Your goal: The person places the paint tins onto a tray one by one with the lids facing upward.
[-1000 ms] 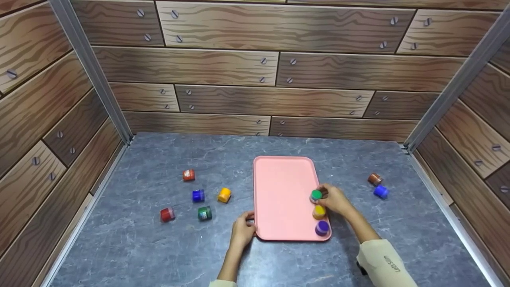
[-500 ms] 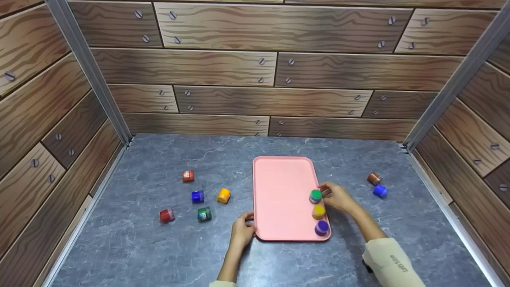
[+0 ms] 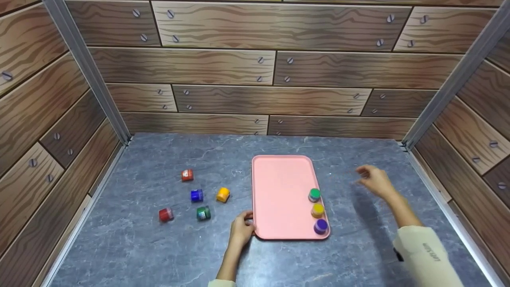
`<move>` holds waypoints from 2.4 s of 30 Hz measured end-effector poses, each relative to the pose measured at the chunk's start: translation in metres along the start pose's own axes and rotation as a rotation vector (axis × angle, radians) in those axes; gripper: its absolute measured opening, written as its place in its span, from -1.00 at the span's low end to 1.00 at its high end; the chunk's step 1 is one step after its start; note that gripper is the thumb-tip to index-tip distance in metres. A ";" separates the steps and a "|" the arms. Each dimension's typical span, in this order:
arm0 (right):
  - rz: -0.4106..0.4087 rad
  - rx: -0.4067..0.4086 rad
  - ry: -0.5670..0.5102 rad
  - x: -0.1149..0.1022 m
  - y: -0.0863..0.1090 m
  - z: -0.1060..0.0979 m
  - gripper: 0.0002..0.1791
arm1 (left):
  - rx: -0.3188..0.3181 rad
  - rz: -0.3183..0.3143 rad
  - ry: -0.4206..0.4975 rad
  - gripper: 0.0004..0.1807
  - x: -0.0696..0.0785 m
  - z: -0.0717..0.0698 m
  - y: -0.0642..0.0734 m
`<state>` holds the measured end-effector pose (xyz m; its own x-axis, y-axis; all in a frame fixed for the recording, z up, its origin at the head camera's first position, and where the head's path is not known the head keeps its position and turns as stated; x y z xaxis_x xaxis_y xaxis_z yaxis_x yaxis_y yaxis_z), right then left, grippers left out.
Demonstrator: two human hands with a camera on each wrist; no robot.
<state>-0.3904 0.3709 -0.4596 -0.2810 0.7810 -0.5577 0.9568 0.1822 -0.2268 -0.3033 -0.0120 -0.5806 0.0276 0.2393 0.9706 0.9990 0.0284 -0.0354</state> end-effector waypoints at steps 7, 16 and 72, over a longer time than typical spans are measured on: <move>0.095 0.030 0.098 0.041 0.012 -0.018 -0.73 | -0.003 -0.004 0.005 -0.55 0.000 -0.001 0.001; 0.165 -0.027 0.170 0.080 0.031 -0.009 -0.75 | -0.013 -0.002 0.011 -0.55 0.001 0.000 0.001; 0.246 -0.120 0.205 0.087 0.033 0.025 -0.51 | 0.004 0.005 -0.018 -0.55 0.003 -0.001 0.002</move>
<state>-0.3854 0.4298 -0.5356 -0.0314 0.9118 -0.4095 0.9995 0.0329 -0.0034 -0.3012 -0.0116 -0.5773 0.0319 0.2564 0.9660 0.9987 0.0306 -0.0411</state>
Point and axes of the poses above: each hand's wrist, its own y-axis away from the middle knuckle, its own z-axis out of the palm, x = y × z, the point moved 10 cm from there along -y, towards the middle knuckle, and after that the axes turned 1 degree about -y, right-handed, at the moved point
